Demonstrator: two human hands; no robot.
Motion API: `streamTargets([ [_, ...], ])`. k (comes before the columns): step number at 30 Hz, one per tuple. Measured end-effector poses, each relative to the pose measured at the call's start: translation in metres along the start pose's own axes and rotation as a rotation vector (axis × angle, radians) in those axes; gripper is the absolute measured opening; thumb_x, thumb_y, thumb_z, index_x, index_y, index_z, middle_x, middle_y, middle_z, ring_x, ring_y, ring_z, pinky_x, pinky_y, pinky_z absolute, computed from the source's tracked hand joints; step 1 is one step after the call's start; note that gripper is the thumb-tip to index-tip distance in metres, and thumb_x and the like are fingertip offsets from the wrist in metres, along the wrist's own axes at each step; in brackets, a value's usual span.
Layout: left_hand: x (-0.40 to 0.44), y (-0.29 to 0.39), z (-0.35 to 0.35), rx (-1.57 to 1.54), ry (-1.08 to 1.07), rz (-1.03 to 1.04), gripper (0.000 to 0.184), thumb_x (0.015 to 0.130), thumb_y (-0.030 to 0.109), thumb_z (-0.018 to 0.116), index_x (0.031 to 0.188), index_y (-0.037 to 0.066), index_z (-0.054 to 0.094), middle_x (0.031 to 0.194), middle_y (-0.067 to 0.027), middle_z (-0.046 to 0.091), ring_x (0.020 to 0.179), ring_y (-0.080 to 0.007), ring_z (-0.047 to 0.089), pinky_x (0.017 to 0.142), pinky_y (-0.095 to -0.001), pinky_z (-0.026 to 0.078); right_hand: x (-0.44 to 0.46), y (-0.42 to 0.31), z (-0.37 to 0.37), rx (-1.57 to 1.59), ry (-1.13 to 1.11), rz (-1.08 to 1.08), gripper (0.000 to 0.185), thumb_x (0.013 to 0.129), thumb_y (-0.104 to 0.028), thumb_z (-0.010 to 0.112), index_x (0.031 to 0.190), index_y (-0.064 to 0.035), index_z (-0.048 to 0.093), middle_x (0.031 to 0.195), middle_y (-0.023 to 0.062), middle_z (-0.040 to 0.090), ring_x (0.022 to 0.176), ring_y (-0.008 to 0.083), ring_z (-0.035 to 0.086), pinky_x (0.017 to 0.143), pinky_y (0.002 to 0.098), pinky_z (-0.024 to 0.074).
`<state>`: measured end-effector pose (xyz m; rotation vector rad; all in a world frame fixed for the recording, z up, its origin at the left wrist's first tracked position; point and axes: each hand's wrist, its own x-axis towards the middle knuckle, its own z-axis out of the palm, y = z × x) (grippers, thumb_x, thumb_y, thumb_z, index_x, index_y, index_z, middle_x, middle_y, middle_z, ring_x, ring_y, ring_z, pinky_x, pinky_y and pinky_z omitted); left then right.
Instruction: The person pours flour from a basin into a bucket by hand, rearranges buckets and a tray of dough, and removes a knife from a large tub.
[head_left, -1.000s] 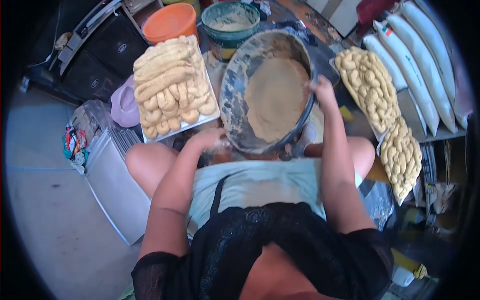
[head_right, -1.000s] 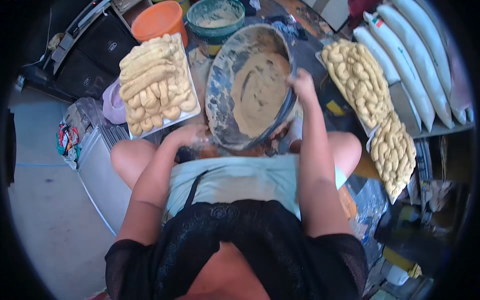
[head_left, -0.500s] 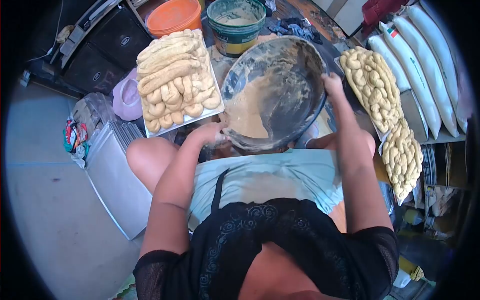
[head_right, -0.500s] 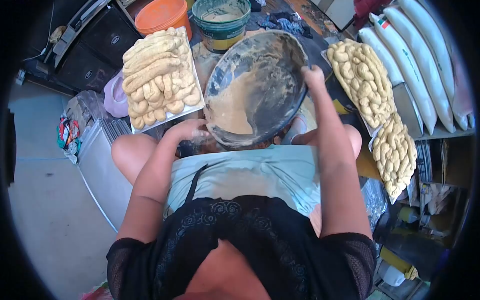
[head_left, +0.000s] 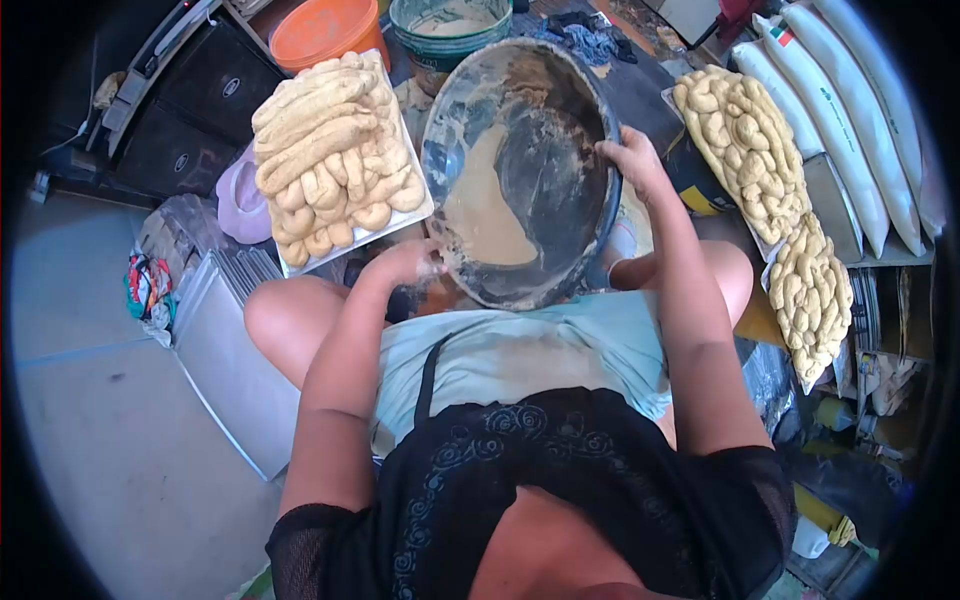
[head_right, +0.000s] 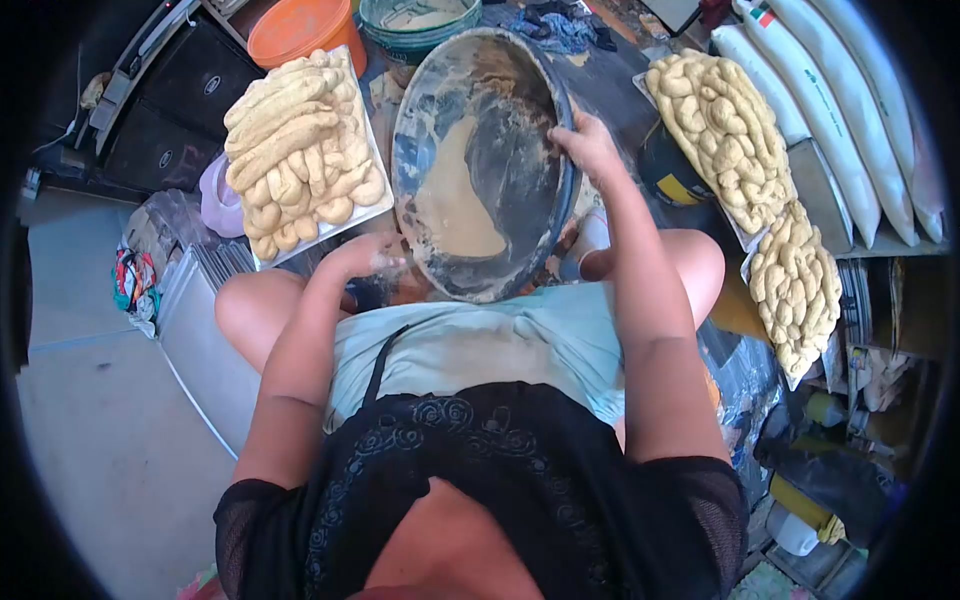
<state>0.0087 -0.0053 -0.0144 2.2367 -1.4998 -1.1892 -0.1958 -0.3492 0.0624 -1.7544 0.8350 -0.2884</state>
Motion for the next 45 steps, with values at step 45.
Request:
streamTargets([
  [45,0.1,-0.003,0.152,-1.617,0.385,-0.657,0.033,0.078,0.009,0.06,0.108,0.009,0.048,0.096,-0.0098,0.058,0.072,-0.0209,0.06,0.061,-0.0341,0.053,0.022,0.049,-0.037,-0.254,0.563,0.074,0.039,0.067,-0.013,0.061,0.101,0.0035,0.059,0.089,0.0174,0.064,0.083,0.0287,0.062,0.077,0.0342,0.0455],
])
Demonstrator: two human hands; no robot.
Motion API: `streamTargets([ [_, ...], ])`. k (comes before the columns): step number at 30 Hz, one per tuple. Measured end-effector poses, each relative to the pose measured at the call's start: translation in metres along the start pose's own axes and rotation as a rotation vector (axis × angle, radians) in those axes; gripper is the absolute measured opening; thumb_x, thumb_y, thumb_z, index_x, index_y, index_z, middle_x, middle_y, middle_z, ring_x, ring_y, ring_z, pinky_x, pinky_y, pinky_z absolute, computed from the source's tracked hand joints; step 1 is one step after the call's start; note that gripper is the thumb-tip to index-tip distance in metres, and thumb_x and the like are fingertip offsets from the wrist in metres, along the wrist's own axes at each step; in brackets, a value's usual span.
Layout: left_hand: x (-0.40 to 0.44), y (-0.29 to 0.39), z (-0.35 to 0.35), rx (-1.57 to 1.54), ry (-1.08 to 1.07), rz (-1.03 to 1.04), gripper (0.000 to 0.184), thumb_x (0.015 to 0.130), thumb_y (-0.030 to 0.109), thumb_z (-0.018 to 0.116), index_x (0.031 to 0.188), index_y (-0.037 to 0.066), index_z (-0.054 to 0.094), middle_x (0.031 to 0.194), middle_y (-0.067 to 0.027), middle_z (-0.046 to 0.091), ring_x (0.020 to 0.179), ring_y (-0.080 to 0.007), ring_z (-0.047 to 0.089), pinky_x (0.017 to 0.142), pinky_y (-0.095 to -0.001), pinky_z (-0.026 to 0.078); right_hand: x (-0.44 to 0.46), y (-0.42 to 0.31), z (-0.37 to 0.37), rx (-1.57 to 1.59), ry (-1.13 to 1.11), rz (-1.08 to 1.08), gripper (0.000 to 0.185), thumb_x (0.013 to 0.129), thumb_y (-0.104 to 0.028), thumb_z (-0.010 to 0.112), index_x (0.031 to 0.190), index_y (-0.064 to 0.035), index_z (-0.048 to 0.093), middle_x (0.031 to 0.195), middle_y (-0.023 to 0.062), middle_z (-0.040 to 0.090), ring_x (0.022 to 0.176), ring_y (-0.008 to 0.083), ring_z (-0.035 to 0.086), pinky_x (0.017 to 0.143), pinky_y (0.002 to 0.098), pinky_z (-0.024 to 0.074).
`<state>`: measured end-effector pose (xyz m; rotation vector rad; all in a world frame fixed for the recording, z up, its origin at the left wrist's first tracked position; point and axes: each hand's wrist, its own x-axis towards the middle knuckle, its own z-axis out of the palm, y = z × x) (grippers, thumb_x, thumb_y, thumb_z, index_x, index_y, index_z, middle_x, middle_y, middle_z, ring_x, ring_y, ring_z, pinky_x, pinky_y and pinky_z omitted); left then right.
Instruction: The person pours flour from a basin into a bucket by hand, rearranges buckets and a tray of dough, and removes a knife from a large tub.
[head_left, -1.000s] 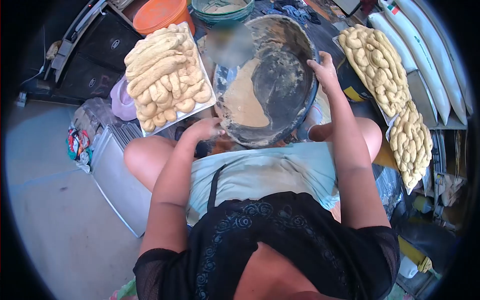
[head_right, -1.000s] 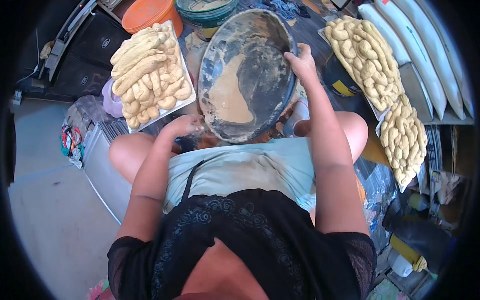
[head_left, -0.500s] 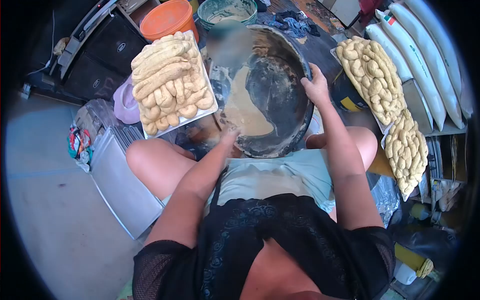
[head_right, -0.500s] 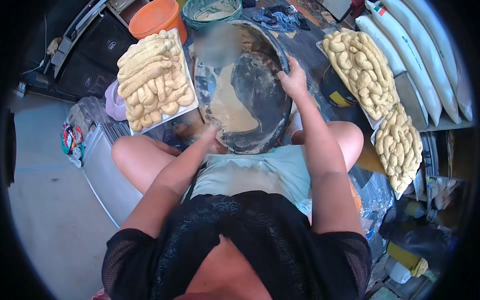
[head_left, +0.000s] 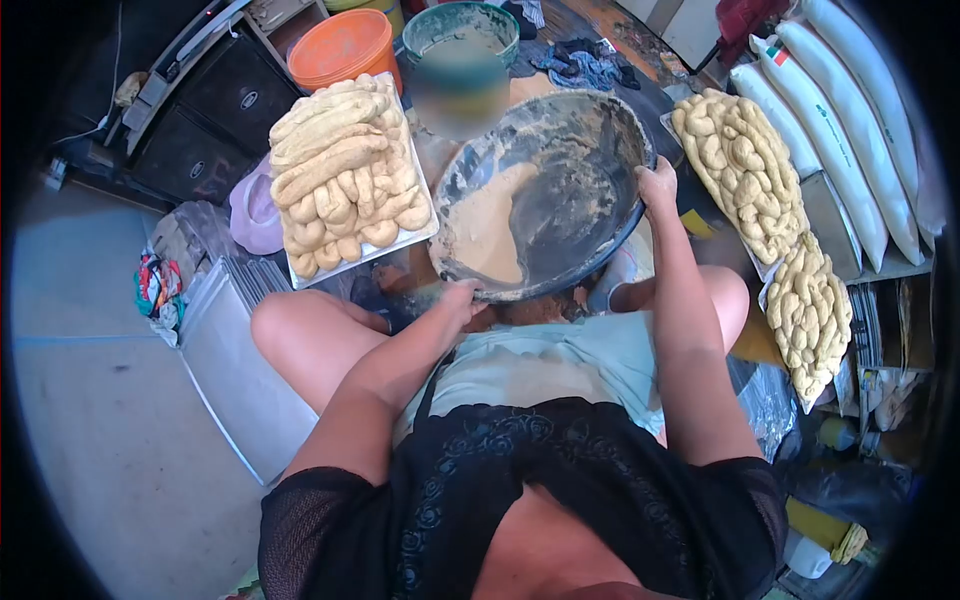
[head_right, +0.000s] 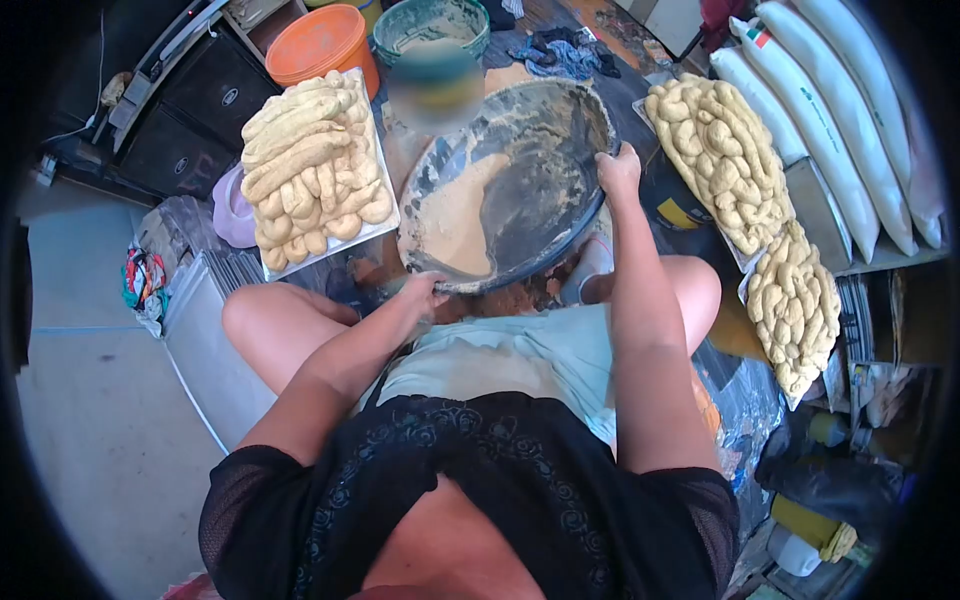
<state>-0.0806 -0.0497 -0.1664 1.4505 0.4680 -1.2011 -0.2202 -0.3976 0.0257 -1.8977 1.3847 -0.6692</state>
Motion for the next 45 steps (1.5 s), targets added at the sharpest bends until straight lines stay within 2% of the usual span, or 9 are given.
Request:
streamTargets([
  [4,-0.052,0.013,0.014,-0.004,-0.145,-0.025,0.03,0.077,0.01,0.062,0.105,0.014,0.053,0.095,-0.0032,0.059,0.08,-0.0187,0.059,0.064,-0.0334,0.05,0.02,-0.004,-0.022,0.389,0.062,-0.081,0.034,0.068,-0.006,0.057,0.1,0.004,0.061,0.084,0.0105,0.065,0.075,0.0184,0.059,0.07,0.0297,0.0453],
  [8,-0.079,0.014,0.035,-0.035,-0.195,0.15,0.036,0.076,0.012,0.066,0.108,0.014,0.049,0.097,-0.004,0.057,0.082,-0.0192,0.058,0.066,-0.0363,0.049,-0.004,-0.03,-0.084,0.245,0.068,-0.042,0.036,0.068,-0.009,0.056,0.102,0.0016,0.061,0.073,0.0061,0.061,0.062,0.0138,0.054,0.059,0.0271,0.0441],
  [10,-0.104,0.03,0.048,-0.021,-0.164,0.259,0.042,0.076,0.01,0.065,0.112,0.013,0.043,0.102,-0.0055,0.056,0.081,-0.0217,0.058,0.063,-0.038,0.049,-0.008,-0.033,-0.093,0.216,0.071,-0.071,0.038,0.069,-0.011,0.056,0.105,0.0016,0.059,0.076,0.0086,0.062,0.064,0.0166,0.056,0.061,0.0294,0.0454],
  [16,-0.011,-0.012,0.013,0.068,-0.232,-0.131,0.031,0.078,0.01,0.063,0.106,0.011,0.049,0.093,-0.007,0.059,0.075,-0.0221,0.06,0.057,-0.0362,0.052,0.008,0.022,-0.006,-0.185,0.101,-0.175,0.047,0.07,-0.019,0.06,0.112,0.0017,0.055,0.1,0.0237,0.062,0.1,0.035,0.058,0.089,0.0366,0.0419],
  [34,-0.033,0.01,0.018,0.176,-0.203,-0.224,0.037,0.078,0.036,0.062,0.105,0.012,0.053,0.095,-0.0053,0.056,0.076,-0.0229,0.055,0.065,-0.0388,0.051,0.005,0.025,-0.022,-0.225,0.096,-0.056,0.073,0.067,-0.025,0.061,0.13,0.0011,0.036,0.115,0.0265,0.054,0.108,0.0366,0.053,0.093,0.0376,0.0401],
  [39,-0.036,0.051,-0.002,0.465,-0.194,-0.173,0.046,0.078,0.042,0.061,0.107,0.008,0.052,0.086,-0.0084,0.058,0.079,-0.022,0.057,0.066,-0.0404,0.051,0.03,0.025,-0.035,-0.277,-0.166,0.095,0.08,0.067,-0.023,0.062,0.134,0.0024,0.028,0.116,0.0286,0.053,0.109,0.037,0.053,0.094,0.0377,0.0399],
  [42,-0.088,0.124,-0.002,0.984,-0.32,-0.042,0.059,0.078,0.044,0.064,0.117,0.002,0.048,0.1,-0.0124,0.06,0.082,-0.0213,0.059,0.073,-0.0388,0.051,0.046,0.02,-0.035,-0.464,-0.258,0.039,0.078,0.074,-0.018,0.053,0.139,0.0017,0.015,0.109,0.0304,0.055,0.101,0.039,0.056,0.09,0.0398,0.0416],
  [44,-0.057,0.159,-0.013,1.377,-0.426,0.624,0.065,0.08,0.044,0.063,0.127,0.002,0.045,0.111,-0.0131,0.058,0.097,-0.0225,0.057,0.085,-0.0365,0.046,0.057,0.012,-0.034,-0.679,-0.352,0.057,0.074,0.078,-0.014,0.041,0.142,-0.0011,0.005,0.106,0.0345,0.054,0.099,0.0432,0.055,0.088,0.0444,0.0411],
  [45,-0.087,0.2,-0.002,1.23,-0.46,0.684,0.064,0.081,0.043,0.062,0.128,0.003,0.045,0.115,-0.0121,0.057,0.101,-0.0223,0.055,0.088,-0.0353,0.043,0.056,0.006,-0.035,-0.694,-0.33,0.045,0.075,0.077,-0.014,0.041,0.142,-0.0013,0.005,0.105,0.0351,0.054,0.1,0.0432,0.055,0.089,0.0447,0.0406],
])
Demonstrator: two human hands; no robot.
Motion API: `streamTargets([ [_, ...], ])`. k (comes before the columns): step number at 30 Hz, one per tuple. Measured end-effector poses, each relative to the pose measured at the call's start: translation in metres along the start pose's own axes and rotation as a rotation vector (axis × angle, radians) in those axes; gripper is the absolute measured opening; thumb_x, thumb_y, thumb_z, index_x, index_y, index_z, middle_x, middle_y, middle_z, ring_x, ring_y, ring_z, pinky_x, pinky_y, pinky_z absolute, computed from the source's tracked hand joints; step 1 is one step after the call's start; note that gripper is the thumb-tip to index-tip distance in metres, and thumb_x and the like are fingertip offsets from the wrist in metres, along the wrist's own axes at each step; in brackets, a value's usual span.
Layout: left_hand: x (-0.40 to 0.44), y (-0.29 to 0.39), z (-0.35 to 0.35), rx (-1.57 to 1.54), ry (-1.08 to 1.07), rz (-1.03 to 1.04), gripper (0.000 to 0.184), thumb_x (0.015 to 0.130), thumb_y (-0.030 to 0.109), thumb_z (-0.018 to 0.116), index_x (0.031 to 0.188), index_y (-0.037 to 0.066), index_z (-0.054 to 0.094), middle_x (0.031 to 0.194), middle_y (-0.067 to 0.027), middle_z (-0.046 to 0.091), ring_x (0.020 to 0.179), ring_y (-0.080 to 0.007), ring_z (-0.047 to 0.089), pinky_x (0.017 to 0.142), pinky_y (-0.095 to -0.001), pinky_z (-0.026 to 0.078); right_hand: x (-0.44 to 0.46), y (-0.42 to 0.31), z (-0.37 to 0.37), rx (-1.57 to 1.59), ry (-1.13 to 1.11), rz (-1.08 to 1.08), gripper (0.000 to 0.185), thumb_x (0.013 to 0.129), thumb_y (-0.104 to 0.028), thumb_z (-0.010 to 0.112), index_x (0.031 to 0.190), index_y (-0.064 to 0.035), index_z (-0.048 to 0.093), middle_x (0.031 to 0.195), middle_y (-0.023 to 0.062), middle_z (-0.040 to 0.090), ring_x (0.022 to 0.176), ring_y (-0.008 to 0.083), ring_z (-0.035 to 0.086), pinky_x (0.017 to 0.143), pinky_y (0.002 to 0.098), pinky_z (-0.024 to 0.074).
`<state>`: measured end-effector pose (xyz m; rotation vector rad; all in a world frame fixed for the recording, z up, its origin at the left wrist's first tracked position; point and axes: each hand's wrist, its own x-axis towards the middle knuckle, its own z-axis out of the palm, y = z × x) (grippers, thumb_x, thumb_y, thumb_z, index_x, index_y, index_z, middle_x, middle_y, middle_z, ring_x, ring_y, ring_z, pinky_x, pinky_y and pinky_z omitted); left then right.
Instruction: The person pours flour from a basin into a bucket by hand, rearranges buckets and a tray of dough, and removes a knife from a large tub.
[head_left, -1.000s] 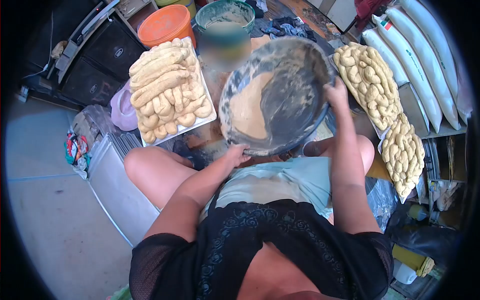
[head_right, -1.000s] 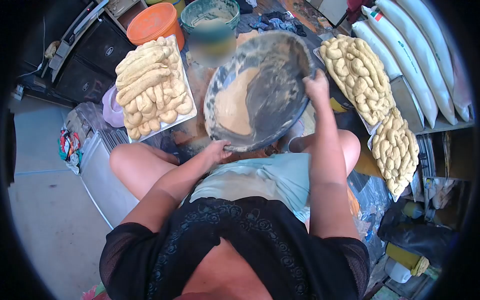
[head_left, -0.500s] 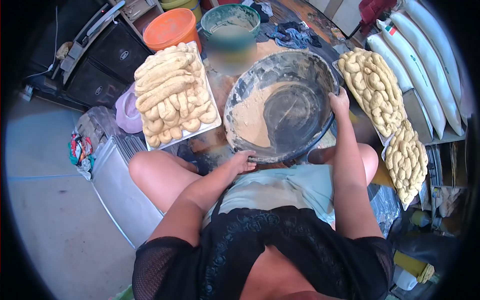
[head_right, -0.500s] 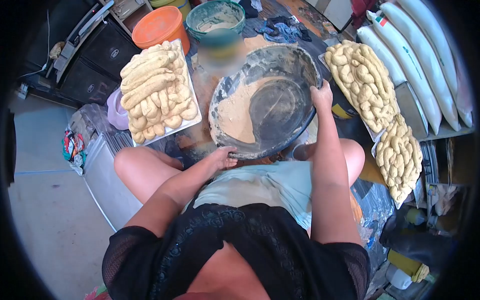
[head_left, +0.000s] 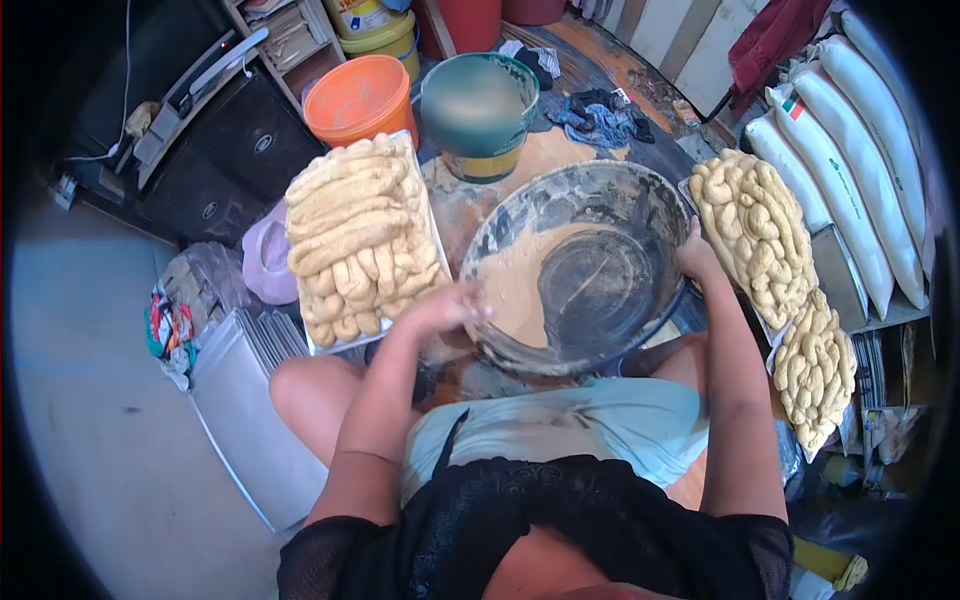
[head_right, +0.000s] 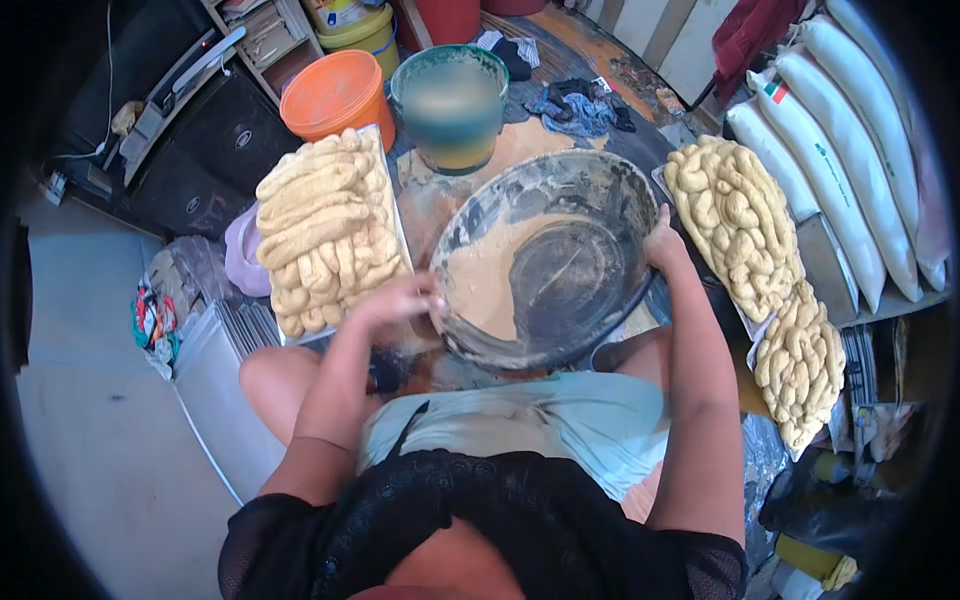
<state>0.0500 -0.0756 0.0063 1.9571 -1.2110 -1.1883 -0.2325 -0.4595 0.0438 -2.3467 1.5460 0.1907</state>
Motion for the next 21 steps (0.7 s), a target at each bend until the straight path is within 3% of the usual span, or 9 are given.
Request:
streamTargets([
  [2,-0.012,0.065,-0.074,-0.394,0.16,0.09,0.062,0.081,0.043,0.062,0.128,0.006,0.047,0.118,-0.0079,0.056,0.104,-0.0193,0.052,0.088,-0.0334,0.042,-0.002,-0.012,-0.005,-0.017,0.018,-0.015,0.076,0.076,-0.011,0.04,0.142,-0.0021,0.003,0.102,0.0345,0.056,0.099,0.0423,0.056,0.089,0.0449,0.0409],
  [4,0.019,0.06,-0.149,-0.279,0.392,0.033,0.061,0.08,0.041,0.063,0.128,0.006,0.048,0.108,-0.0042,0.058,0.092,-0.0147,0.055,0.077,-0.0292,0.045,0.002,-0.023,-0.014,-0.026,0.019,-0.038,0.077,0.076,-0.007,0.039,0.142,-0.0033,0.0,0.1,0.0322,0.058,0.095,0.0403,0.058,0.087,0.0449,0.0424],
  [5,0.045,0.045,-0.18,-0.318,0.581,0.054,0.056,0.08,0.039,0.063,0.119,0.002,0.054,0.098,-0.0101,0.063,0.087,-0.0169,0.058,0.074,-0.0282,0.045,0.003,-0.03,-0.019,-0.039,0.035,-0.066,0.076,0.076,-0.007,0.039,0.142,-0.0035,0.002,0.098,0.0322,0.058,0.094,0.0409,0.058,0.086,0.0455,0.0424],
  [7,0.093,0.014,-0.25,0.023,0.786,0.012,0.052,0.079,0.037,0.063,0.114,0.0,0.057,0.1,-0.0152,0.064,0.091,-0.0234,0.061,0.079,-0.0331,0.046,0.005,-0.049,-0.025,-0.063,0.075,-0.121,0.074,0.076,-0.008,0.038,0.142,-0.004,0.005,0.095,0.0322,0.059,0.092,0.0421,0.058,0.085,0.0467,0.0425],
  [9,0.149,-0.028,-0.314,0.213,0.744,-0.086,0.049,0.077,0.035,0.064,0.109,-0.002,0.06,0.104,-0.0186,0.063,0.099,-0.0288,0.06,0.085,-0.0362,0.045,0.013,-0.058,-0.027,-0.056,0.112,-0.167,0.072,0.078,-0.009,0.041,0.142,-0.0048,0.01,0.092,0.0322,0.059,0.09,0.0428,0.058,0.084,0.0476,0.0428],
  [11,0.173,-0.023,-0.345,0.594,0.677,-0.257,0.055,0.078,0.032,0.062,0.123,0.002,0.05,0.113,-0.0197,0.059,0.105,-0.0292,0.057,0.089,-0.0386,0.044,0.015,-0.066,-0.03,-0.057,0.107,-0.203,0.072,0.078,-0.01,0.042,0.142,-0.0051,0.01,0.091,0.0318,0.059,0.088,0.0426,0.058,0.083,0.0478,0.043],
  [12,0.189,-0.03,-0.356,0.695,0.607,-0.363,0.058,0.078,0.03,0.061,0.127,0.004,0.045,0.116,-0.0187,0.057,0.107,-0.0284,0.056,0.09,-0.0387,0.044,0.014,-0.073,-0.033,-0.069,0.103,-0.19,0.072,0.079,-0.01,0.044,0.142,-0.0058,0.011,0.089,0.0311,0.059,0.086,0.0425,0.058,0.081,0.0477,0.0434],
  [16,0.243,-0.049,-0.394,1.029,0.338,-0.655,0.052,0.082,0.034,0.056,0.128,0.01,0.046,0.117,-0.013,0.057,0.109,-0.0258,0.055,0.091,-0.0386,0.043,0.016,-0.091,-0.043,-0.083,0.07,-0.132,0.07,0.078,-0.008,0.044,0.141,-0.0076,0.013,0.091,0.0305,0.059,0.087,0.0428,0.058,0.082,0.0474,0.0435],
  [21,0.282,-0.079,-0.393,1.318,-0.089,-0.76,0.046,0.086,0.038,0.051,0.128,0.017,0.048,0.119,-0.0058,0.058,0.111,-0.0227,0.054,0.092,-0.0385,0.043,0.029,-0.098,-0.047,-0.115,0.06,-0.083,0.068,0.079,-0.008,0.044,0.14,-0.0092,0.015,0.1,0.031,0.057,0.096,0.043,0.055,0.086,0.0469,0.0428],
])
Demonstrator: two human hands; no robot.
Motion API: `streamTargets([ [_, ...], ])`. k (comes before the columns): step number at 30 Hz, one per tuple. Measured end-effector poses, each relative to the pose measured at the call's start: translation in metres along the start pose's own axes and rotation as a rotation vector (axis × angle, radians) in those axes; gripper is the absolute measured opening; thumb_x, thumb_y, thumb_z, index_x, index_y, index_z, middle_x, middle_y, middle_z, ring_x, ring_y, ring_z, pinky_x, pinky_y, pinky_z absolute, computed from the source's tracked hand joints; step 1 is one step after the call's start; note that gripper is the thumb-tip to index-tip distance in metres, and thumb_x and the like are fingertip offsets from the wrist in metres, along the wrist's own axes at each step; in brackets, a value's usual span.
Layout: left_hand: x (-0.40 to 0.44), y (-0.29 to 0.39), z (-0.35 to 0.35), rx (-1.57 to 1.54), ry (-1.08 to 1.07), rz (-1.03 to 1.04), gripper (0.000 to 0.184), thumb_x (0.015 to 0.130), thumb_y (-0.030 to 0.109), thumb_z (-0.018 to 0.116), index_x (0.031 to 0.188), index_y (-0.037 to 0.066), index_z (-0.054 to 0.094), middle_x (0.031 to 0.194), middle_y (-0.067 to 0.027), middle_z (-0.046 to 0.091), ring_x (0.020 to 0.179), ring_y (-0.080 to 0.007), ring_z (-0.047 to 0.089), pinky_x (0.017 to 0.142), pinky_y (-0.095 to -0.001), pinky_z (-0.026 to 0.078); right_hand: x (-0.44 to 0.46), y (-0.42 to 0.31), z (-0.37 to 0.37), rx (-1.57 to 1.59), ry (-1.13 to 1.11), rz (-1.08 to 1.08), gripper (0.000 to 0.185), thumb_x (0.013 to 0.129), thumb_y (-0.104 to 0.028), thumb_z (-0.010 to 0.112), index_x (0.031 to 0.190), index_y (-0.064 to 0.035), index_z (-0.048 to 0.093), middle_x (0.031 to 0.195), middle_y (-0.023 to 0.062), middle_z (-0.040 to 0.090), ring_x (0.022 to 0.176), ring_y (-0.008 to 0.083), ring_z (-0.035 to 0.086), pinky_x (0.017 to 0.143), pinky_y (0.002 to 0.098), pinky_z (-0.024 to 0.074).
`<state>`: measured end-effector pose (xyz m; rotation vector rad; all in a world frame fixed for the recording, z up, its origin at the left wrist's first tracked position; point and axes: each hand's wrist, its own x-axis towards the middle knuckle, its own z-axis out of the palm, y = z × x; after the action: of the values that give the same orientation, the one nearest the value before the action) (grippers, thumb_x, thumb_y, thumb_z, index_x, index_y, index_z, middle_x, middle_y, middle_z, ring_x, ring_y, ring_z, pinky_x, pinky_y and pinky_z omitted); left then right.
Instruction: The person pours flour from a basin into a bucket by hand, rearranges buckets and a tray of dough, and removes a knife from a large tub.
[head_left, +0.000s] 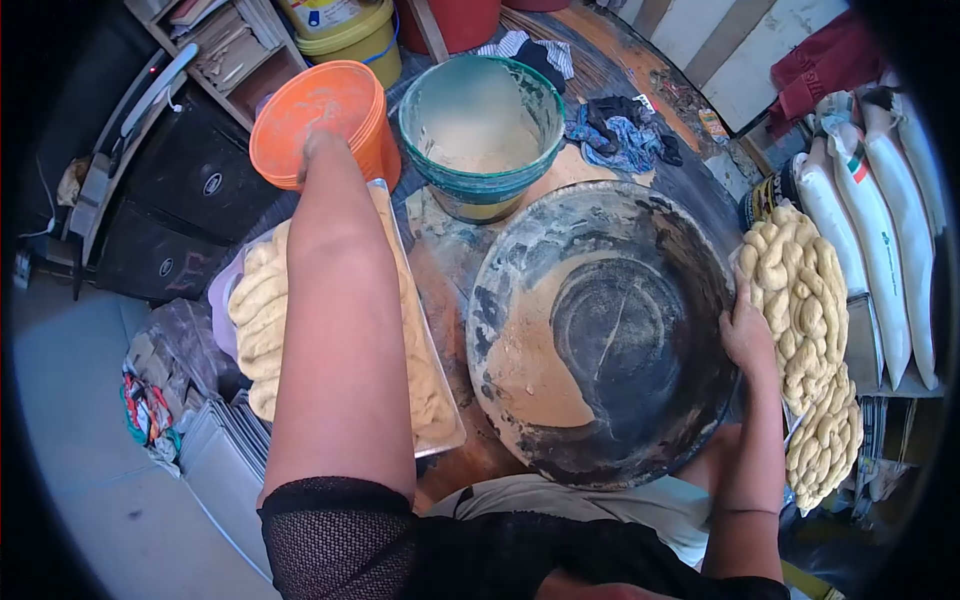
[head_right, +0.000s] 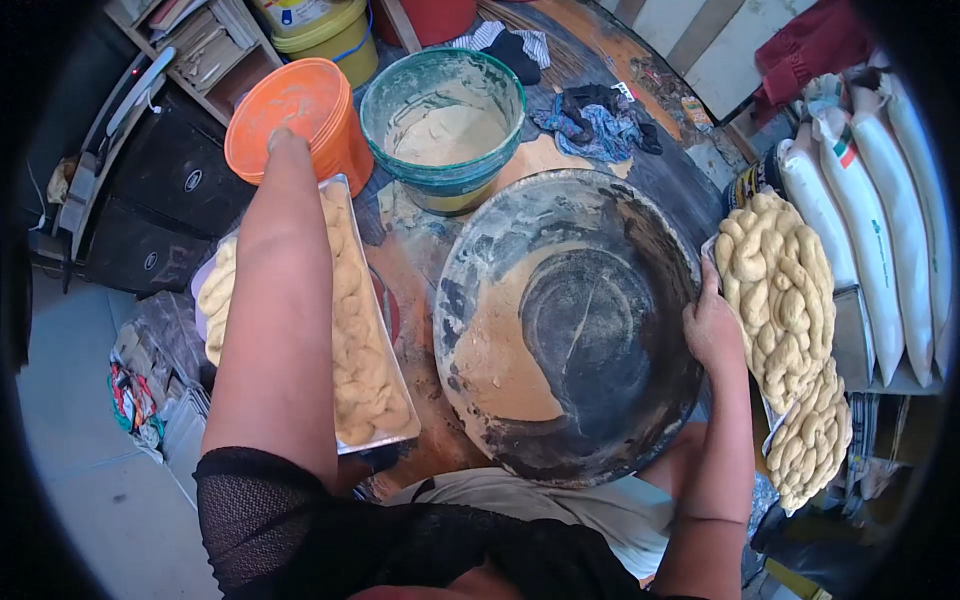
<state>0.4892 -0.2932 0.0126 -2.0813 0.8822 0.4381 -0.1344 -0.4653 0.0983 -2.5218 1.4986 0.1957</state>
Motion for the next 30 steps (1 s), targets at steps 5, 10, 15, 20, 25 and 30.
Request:
streamTargets([
  [5,-0.004,0.028,0.019,0.195,0.037,0.051,0.04,0.091,0.039,0.044,0.125,0.021,0.052,0.119,-0.0002,0.059,0.112,-0.017,0.054,0.091,-0.0358,0.044,0.014,0.0,0.005,0.012,0.016,-0.021,0.064,0.079,-0.008,0.044,0.139,-0.0115,0.019,0.1,0.0304,0.057,0.096,0.0429,0.055,0.086,0.0475,0.0421],
  [10,0.044,0.016,0.048,-0.233,0.145,-0.239,0.052,0.072,0.022,0.067,0.123,0.02,0.055,0.12,0.0018,0.058,0.114,-0.0153,0.052,0.091,-0.0356,0.045,0.015,-0.011,0.0,0.023,0.029,-0.058,0.06,0.078,-0.008,0.044,0.135,-0.0084,0.025,0.098,0.0309,0.057,0.097,0.0424,0.055,0.085,0.0482,0.0419],
  [15,0.083,-0.039,0.042,-1.626,0.442,-0.841,0.063,0.066,0.002,0.069,0.124,0.011,0.048,0.124,-0.0108,0.051,0.109,-0.0282,0.053,0.087,-0.0482,0.046,0.01,-0.004,0.003,0.107,0.107,-0.058,0.048,0.073,-0.011,0.05,0.119,-0.0003,0.044,0.093,0.0299,0.059,0.092,0.043,0.056,0.081,0.0469,0.0424],
  [20,-0.18,-0.017,-0.072,-3.013,1.161,-0.962,0.059,0.071,-0.006,0.058,0.124,-0.002,0.033,0.124,-0.025,0.041,0.1,-0.042,0.053,0.079,-0.0644,0.047,-0.008,0.007,0.0,0.734,0.02,-0.035,0.037,0.064,-0.012,0.057,0.097,0.0061,0.056,0.081,0.0189,0.061,0.08,0.0309,0.059,0.076,0.0363,0.0439],
  [25,-0.253,-0.036,-0.06,-2.994,1.077,-0.13,0.057,0.075,-0.003,0.053,0.126,-0.003,0.026,0.122,-0.0253,0.038,0.105,-0.0443,0.048,0.079,-0.068,0.045,-0.008,0.043,0.047,0.794,0.191,-0.228,0.041,0.063,-0.011,0.059,0.101,0.005,0.059,0.083,0.0104,0.061,0.074,0.0218,0.058,0.072,0.0313,0.045],
  [30,-0.376,-0.002,-0.053,-2.878,0.826,0.282,0.035,0.082,0.006,0.047,0.116,0.0,0.04,0.121,-0.0228,0.046,0.112,-0.0413,0.047,0.09,-0.0618,0.041,-0.041,0.039,0.045,1.384,-0.172,-0.178,0.047,0.066,0.0,0.058,0.113,-0.0021,0.055,0.084,0.0053,0.06,0.07,0.0125,0.055,0.063,0.0267,0.0445],
])
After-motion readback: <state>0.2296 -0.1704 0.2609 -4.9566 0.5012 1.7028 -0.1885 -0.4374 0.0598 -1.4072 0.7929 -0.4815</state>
